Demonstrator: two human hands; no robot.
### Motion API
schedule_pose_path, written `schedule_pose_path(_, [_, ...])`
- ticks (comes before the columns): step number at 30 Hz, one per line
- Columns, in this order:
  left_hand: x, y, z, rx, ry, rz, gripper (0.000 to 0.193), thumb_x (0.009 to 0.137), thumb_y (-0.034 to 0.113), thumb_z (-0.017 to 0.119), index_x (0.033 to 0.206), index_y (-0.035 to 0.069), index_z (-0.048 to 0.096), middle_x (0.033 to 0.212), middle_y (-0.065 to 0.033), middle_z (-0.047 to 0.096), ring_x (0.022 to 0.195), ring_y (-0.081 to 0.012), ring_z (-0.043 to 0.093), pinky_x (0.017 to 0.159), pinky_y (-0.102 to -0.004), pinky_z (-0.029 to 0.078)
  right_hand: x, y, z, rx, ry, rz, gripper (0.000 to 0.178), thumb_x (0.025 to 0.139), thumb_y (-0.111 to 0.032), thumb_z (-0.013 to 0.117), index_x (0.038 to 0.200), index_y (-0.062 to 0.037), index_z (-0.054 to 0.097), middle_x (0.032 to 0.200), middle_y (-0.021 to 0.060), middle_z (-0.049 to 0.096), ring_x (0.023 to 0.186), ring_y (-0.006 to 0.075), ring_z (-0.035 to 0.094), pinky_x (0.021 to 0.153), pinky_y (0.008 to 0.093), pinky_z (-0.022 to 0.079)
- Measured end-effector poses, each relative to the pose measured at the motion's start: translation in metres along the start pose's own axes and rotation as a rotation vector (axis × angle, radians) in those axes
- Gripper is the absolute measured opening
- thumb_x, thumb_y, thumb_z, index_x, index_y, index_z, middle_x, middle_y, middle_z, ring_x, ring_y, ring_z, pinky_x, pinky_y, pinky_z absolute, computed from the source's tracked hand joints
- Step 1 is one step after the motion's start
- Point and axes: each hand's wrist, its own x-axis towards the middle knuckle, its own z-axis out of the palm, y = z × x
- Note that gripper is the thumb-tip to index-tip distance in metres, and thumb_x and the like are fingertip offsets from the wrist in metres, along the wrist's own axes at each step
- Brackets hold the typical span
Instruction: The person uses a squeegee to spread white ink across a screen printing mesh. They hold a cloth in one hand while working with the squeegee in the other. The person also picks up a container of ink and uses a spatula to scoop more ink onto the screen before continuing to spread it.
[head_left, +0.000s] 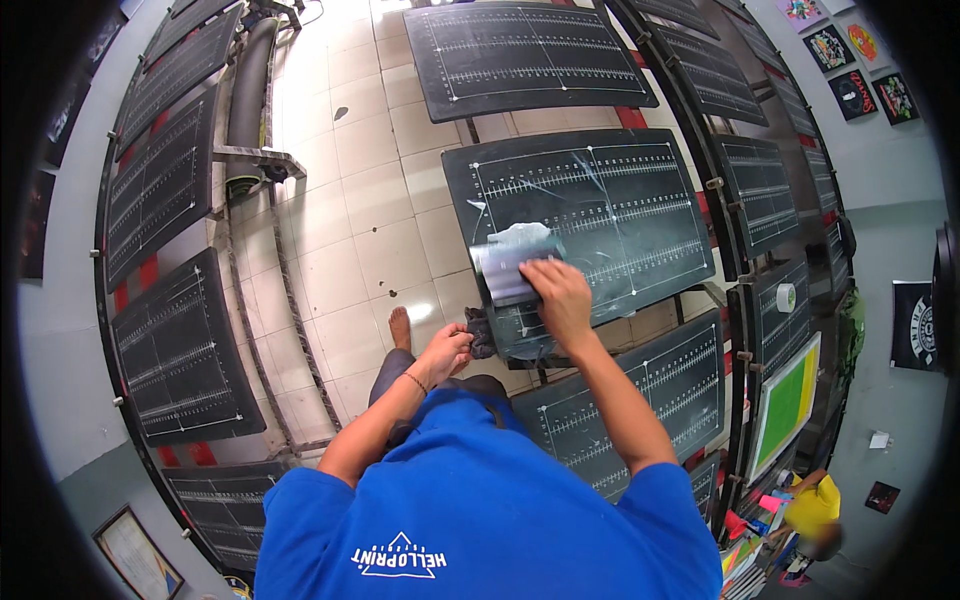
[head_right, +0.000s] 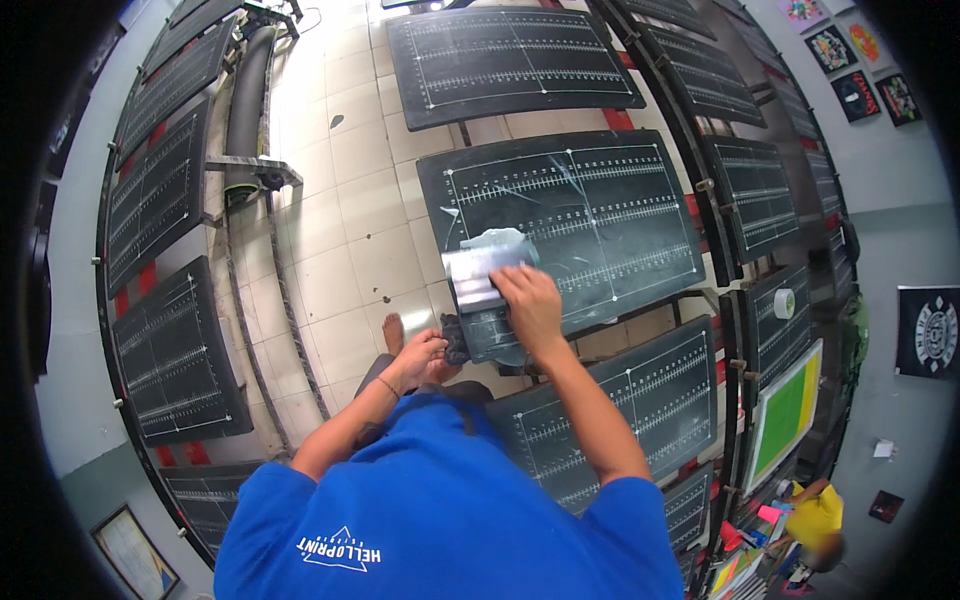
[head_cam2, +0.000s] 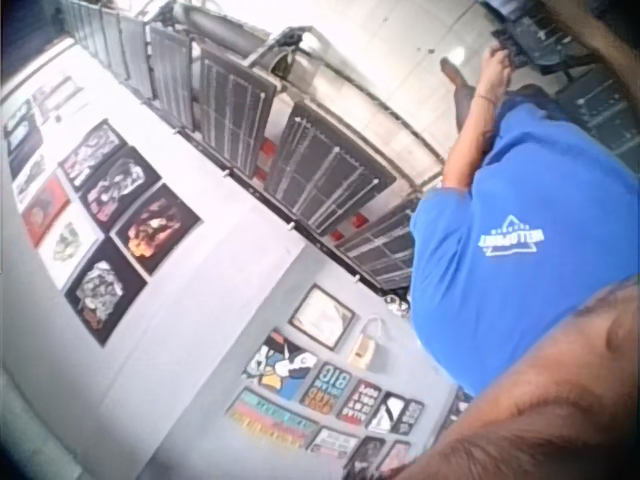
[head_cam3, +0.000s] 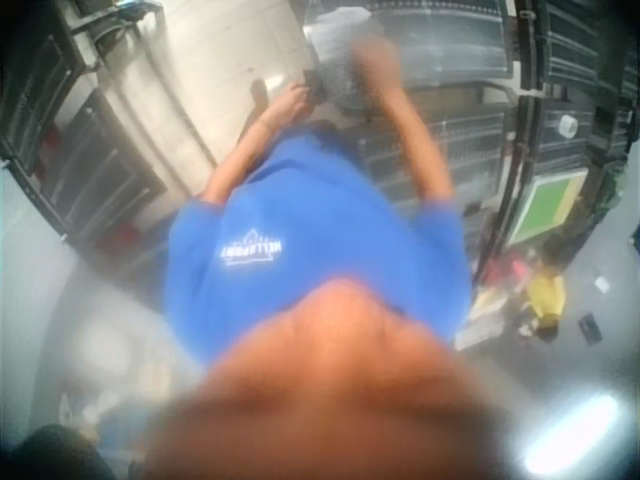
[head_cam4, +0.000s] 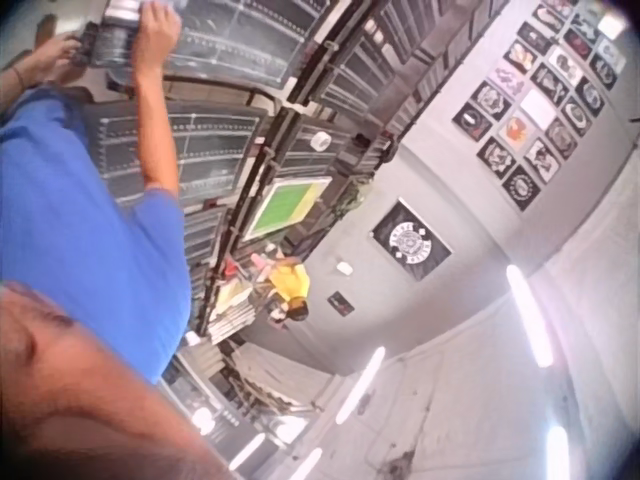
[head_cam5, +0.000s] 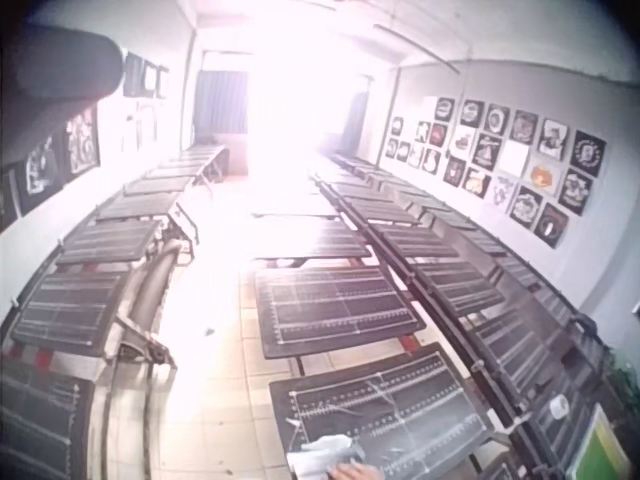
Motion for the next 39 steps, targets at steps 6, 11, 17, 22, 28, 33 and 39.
schedule_pose_path(6, [0.002,0.043,-0.01,-0.032,0.007,0.022,0.012,0.096,0.007,0.055,0.107,0.008,0.052,0.097,-0.0032,0.061,0.081,-0.0149,0.063,0.069,-0.0293,0.051,0.102,0.029,0.032,0.02,0.074,0.024,0.039,0.076,0.0,0.059,0.111,-0.0126,0.07,0.111,0.0017,0.07,0.107,0.0222,0.063,0.092,0.0367,0.048])
schedule_pose_path(11, [0.028,0.077,-0.03,-0.055,-0.027,-0.007,0.012,0.096,0.008,0.056,0.107,0.009,0.052,0.098,-0.0027,0.062,0.083,-0.0148,0.063,0.07,-0.0302,0.051,0.145,0.038,0.047,0.002,0.089,0.056,0.045,0.072,0.003,0.062,0.112,-0.0147,0.071,0.113,0.0003,0.07,0.109,0.021,0.063,0.092,0.0374,0.049])
schedule_pose_path(17, [0.06,0.132,-0.036,0.019,-0.046,-0.061,0.012,0.096,0.01,0.057,0.107,0.011,0.052,0.101,-0.0025,0.062,0.088,-0.0151,0.063,0.076,-0.0321,0.051,0.166,0.031,0.053,-0.008,0.106,0.131,0.042,0.071,0.003,0.063,0.11,-0.013,0.072,0.111,0.0005,0.07,0.107,0.0218,0.064,0.092,0.0368,0.049])
schedule_pose_path(22, [0.08,0.16,-0.05,-0.04,-0.099,-0.058,0.011,0.095,0.008,0.057,0.105,0.012,0.055,0.101,-0.0025,0.062,0.089,-0.0168,0.063,0.077,-0.0332,0.052,0.134,0.019,0.024,-0.035,-0.047,0.103,0.047,0.067,0.003,0.065,0.109,-0.0154,0.072,0.112,0.0006,0.07,0.107,0.0225,0.064,0.091,0.0373,0.049])
schedule_pose_path(28, [0.082,0.181,-0.067,-0.028,-0.108,-0.046,0.01,0.095,0.009,0.057,0.103,0.014,0.053,0.098,-0.0006,0.061,0.087,-0.0163,0.061,0.079,-0.0339,0.05,0.148,0.049,0.0,-0.028,0.012,0.272,0.044,0.068,0.002,0.066,0.107,-0.0167,0.072,0.109,0.003,0.072,0.101,0.0261,0.067,0.085,0.038,0.052])
schedule_pose_path(33, [0.07,0.18,-0.077,-0.048,-0.063,-0.03,0.012,0.095,0.009,0.057,0.105,0.014,0.053,0.099,-0.0006,0.061,0.088,-0.0166,0.061,0.079,-0.0339,0.05,0.178,0.07,0.025,-0.072,0.057,0.338,0.041,0.069,0.002,0.066,0.106,-0.0163,0.072,0.107,0.0028,0.072,0.099,0.0268,0.067,0.083,0.0385,0.053])
schedule_pose_path(39, [0.056,0.152,-0.064,-0.064,-0.052,-0.012,0.011,0.096,0.009,0.057,0.104,0.014,0.052,0.099,0.0001,0.06,0.088,-0.0155,0.061,0.078,-0.033,0.05,0.19,0.03,0.045,-0.041,0.006,0.176,0.041,0.07,0.001,0.065,0.107,-0.0152,0.071,0.109,0.0007,0.071,0.102,0.024,0.065,0.085,0.0377,0.051])
